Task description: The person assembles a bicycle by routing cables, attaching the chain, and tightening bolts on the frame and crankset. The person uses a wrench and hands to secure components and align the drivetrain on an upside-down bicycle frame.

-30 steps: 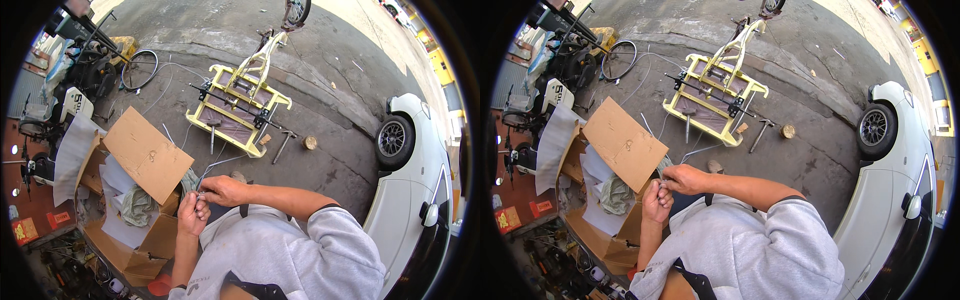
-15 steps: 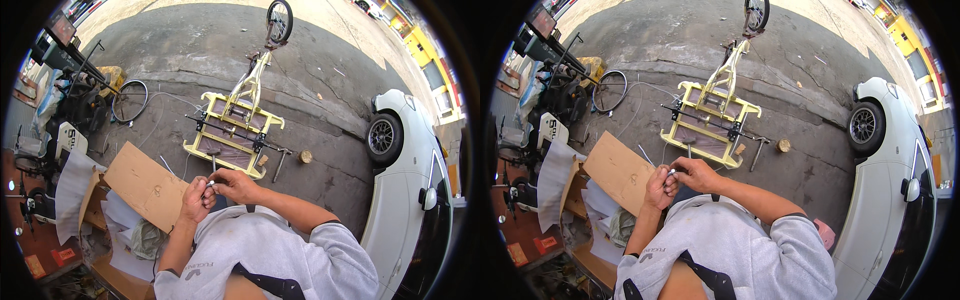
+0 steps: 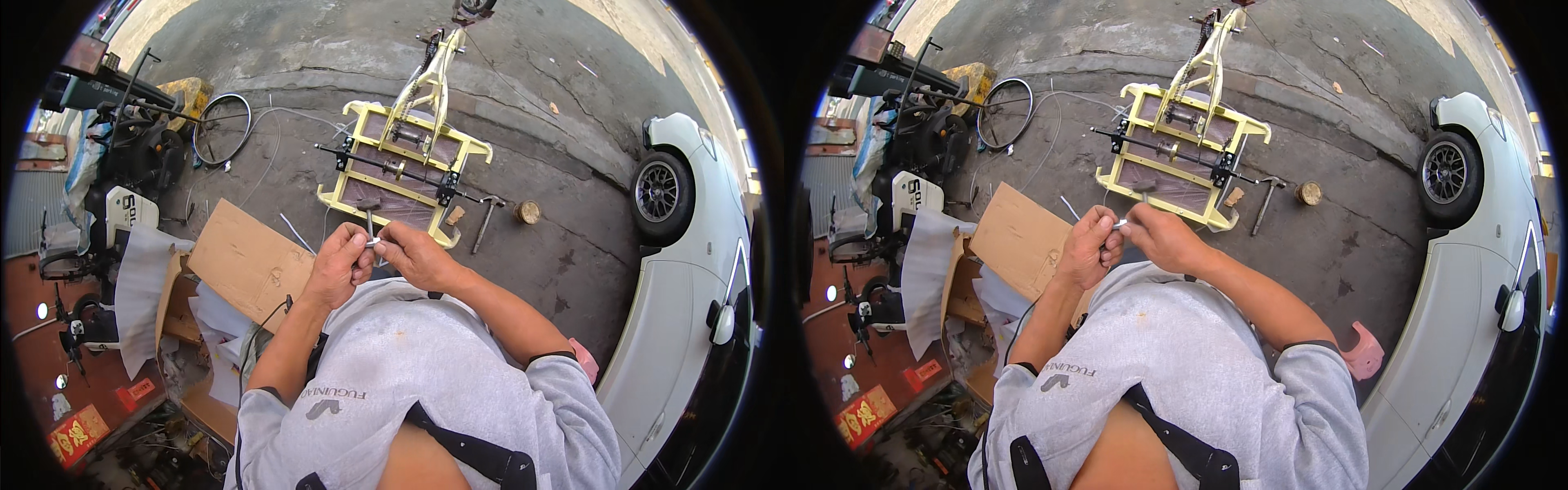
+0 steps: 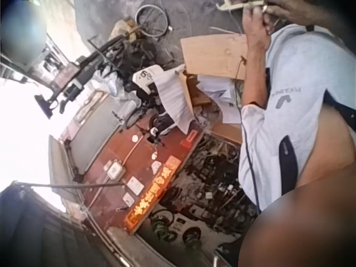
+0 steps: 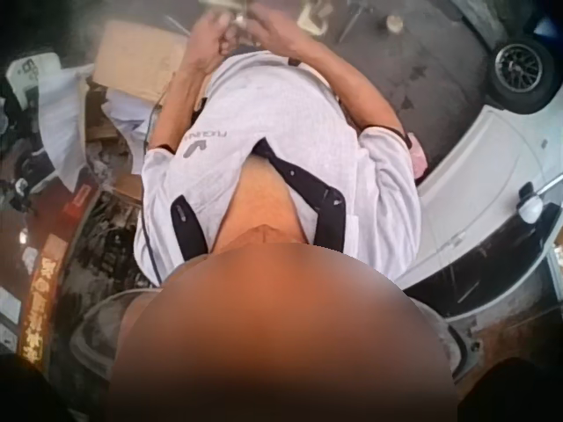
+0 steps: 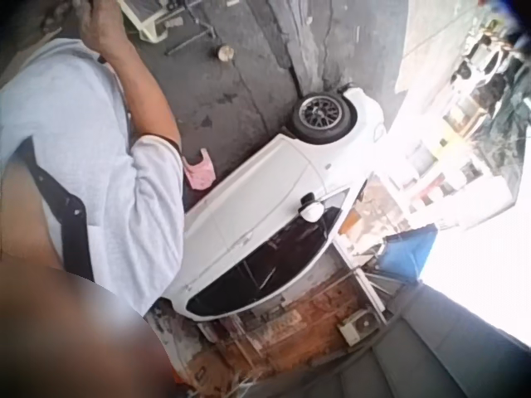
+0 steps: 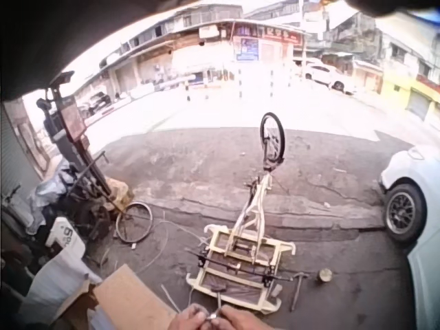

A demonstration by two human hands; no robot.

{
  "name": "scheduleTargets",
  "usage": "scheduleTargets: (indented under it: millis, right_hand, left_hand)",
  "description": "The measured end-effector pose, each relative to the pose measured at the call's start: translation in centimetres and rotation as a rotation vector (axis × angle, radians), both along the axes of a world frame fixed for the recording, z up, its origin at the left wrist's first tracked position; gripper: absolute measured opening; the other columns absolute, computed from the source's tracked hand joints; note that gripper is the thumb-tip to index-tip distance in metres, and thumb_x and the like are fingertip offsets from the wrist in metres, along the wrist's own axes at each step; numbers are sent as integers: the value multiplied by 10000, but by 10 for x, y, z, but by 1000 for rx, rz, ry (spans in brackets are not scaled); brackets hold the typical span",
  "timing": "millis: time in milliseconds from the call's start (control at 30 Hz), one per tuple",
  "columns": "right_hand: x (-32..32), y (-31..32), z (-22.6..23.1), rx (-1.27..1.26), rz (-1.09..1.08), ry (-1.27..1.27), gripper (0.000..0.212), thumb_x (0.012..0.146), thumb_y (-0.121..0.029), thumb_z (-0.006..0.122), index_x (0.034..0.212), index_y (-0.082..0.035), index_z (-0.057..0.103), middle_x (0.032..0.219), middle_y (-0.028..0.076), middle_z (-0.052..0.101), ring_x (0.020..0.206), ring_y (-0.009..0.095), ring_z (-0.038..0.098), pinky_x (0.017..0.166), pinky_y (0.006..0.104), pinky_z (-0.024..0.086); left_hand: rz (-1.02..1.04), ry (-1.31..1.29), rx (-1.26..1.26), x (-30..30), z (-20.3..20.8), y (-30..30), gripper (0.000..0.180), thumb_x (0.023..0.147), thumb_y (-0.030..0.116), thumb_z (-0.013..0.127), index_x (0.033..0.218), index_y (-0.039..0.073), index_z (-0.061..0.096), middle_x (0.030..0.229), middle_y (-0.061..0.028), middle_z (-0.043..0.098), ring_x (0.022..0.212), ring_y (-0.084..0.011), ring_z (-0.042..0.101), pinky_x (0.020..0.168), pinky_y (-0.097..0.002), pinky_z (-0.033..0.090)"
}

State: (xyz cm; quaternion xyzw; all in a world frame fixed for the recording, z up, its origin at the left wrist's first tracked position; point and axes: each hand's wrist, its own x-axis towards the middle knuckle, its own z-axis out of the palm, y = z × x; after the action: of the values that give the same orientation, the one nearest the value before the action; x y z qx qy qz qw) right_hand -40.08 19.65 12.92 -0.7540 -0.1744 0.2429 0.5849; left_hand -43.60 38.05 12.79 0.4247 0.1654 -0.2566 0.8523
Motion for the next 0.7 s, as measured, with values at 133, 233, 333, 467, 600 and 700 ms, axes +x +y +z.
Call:
scheduleTargets:
  millis: [133,233,333,467,600,700]
  right_hand:
    - [13,0,-3,88,71,11,218,931,-197,583,1010,5,570,845,181,625,789,296,623,725,358,481]
    - [23,5,-3,105,171,-69,209,904,-168,606,1020,4,576,890,182,629,836,309,629,738,370,486]
    - [30,16,-4,147,232,-302,176,883,-128,607,1008,-11,567,882,166,594,839,346,604,717,394,488]
    - [41,30,-11,177,297,-339,161,913,-168,579,944,-15,538,860,170,569,825,373,587,696,428,475]
    - [55,50,-19,190,319,-346,221,943,-236,546,913,-17,528,853,176,572,826,380,582,692,442,467]
    - [69,64,-22,166,302,-328,254,951,-266,530,896,-18,534,823,182,583,805,390,584,681,452,467]
  left_hand:
    - [63,84,-28,2,6,0,123,992,240,507,962,123,485,687,11,453,524,-62,362,465,-197,316]
    - [127,155,-58,0,11,7,115,997,241,498,976,128,500,685,21,452,519,-59,361,461,-191,314]
    - [170,214,-55,-2,17,16,128,1000,252,493,989,125,508,689,21,446,518,-56,354,461,-188,313]
    - [196,155,-9,-4,20,27,126,988,224,508,970,101,484,701,-7,450,541,-73,369,477,-205,330]
    - [248,54,86,1,16,36,133,989,219,505,992,90,473,716,-21,460,545,-77,377,478,-206,335]
    - [254,10,132,18,12,48,138,989,221,505,1002,89,468,724,-25,464,544,-76,379,474,-200,331]
